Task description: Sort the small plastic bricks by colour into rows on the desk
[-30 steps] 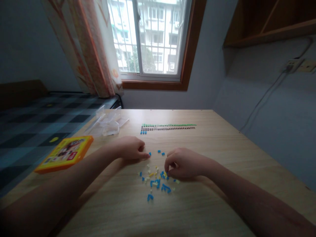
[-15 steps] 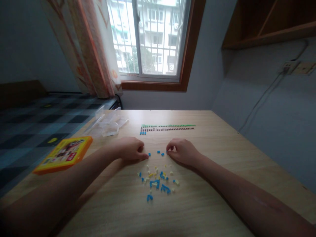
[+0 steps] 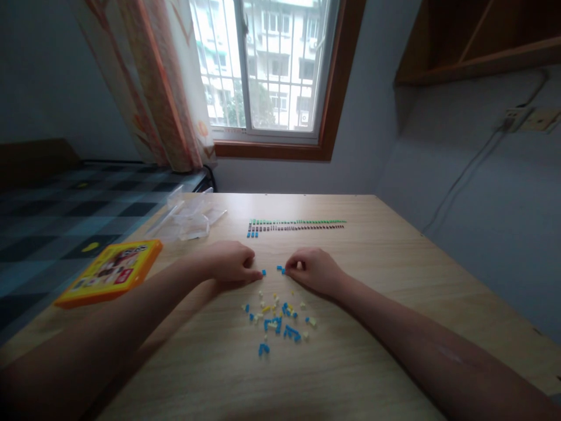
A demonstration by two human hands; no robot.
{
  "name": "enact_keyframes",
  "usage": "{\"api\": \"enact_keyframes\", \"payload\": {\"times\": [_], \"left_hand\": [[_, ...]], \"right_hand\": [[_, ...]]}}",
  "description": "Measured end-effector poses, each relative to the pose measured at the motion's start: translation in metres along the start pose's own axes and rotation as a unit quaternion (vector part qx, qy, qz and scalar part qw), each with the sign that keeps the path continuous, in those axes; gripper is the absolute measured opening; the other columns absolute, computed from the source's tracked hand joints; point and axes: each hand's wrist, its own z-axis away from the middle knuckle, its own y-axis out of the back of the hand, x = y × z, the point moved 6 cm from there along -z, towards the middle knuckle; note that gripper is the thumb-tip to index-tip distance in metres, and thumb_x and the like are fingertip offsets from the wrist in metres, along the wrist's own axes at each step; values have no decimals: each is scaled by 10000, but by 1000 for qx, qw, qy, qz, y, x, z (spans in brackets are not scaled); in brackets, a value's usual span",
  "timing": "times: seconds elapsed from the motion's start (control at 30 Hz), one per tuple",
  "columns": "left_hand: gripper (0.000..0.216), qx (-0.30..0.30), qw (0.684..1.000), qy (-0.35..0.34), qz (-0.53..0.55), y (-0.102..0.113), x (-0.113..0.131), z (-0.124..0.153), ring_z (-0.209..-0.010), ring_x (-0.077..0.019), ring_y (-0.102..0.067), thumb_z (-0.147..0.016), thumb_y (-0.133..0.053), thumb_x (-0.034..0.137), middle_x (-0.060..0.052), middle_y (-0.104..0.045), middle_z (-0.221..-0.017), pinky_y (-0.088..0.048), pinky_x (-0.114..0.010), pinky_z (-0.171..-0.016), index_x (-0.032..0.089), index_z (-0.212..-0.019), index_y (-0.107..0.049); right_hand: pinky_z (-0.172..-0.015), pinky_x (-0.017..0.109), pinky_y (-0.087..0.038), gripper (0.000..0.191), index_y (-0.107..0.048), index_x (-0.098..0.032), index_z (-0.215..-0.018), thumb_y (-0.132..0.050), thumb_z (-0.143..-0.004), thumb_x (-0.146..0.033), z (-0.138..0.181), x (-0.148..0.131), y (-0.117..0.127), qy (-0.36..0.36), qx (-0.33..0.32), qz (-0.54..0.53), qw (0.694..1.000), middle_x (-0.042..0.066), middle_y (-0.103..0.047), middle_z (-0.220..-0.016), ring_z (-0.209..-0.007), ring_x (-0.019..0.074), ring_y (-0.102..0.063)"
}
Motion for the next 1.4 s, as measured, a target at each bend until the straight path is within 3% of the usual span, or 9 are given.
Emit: {"api": "enact_keyframes", "payload": {"times": [0.2, 0.43, 0.7, 0.97, 1.4], "left_hand": [[605, 13, 1000, 2, 8, -2, -3, -2, -703, -231, -616, -782, -443, 702, -125, -726, -801, -445, -332, -665, 191, -833, -763], [660, 45, 999, 20, 5, -2, -2, -3, -716, -247, -628, -794, -397, 726, -139, -718, -771, -446, -337, -664, 175, -817, -761], [654, 51, 998, 21, 2, 0, 0, -2, -760, -255, -640, -794, -397, 724, -136, -719, -776, -453, -327, -673, 185, -815, -765], [657, 51, 999, 16, -3, -2, -1, -4, -751, -263, -642, -795, -394, 727, -141, -719, -780, -454, -336, -656, 181, -802, -760], [675, 42, 999, 22, 5, -1, -1, -2, -785, -275, -645, -800, -389, 728, -152, -725, -831, -459, -351, -698, 171, -854, -767]], "right_hand": [[-586, 237, -412, 112, -749, -190, -875, -657, -821, -225, 6, -12, 3, 55, 20, -30, 998, 43, -694, -791, -626, 116, -542], [-604, 231, -446, 81, -753, -185, -836, -691, -821, -235, 19, -26, 6, 107, -93, -123, 982, 47, -688, -794, -687, 125, -602], [-610, 221, -472, 144, -766, -186, -894, -696, -813, -282, 25, -34, -2, 117, -156, -110, 975, 40, -659, -800, -671, 115, -600], [-599, 217, -449, 103, -763, -192, -853, -671, -810, -212, 25, -40, -4, 125, -140, -85, 979, 21, -647, -767, -637, 104, -576], [-680, 247, -448, 178, -753, -207, -904, -594, -908, -287, 26, -43, -6, 147, -122, -16, 981, 42, -669, -827, -730, 131, -603]]}}
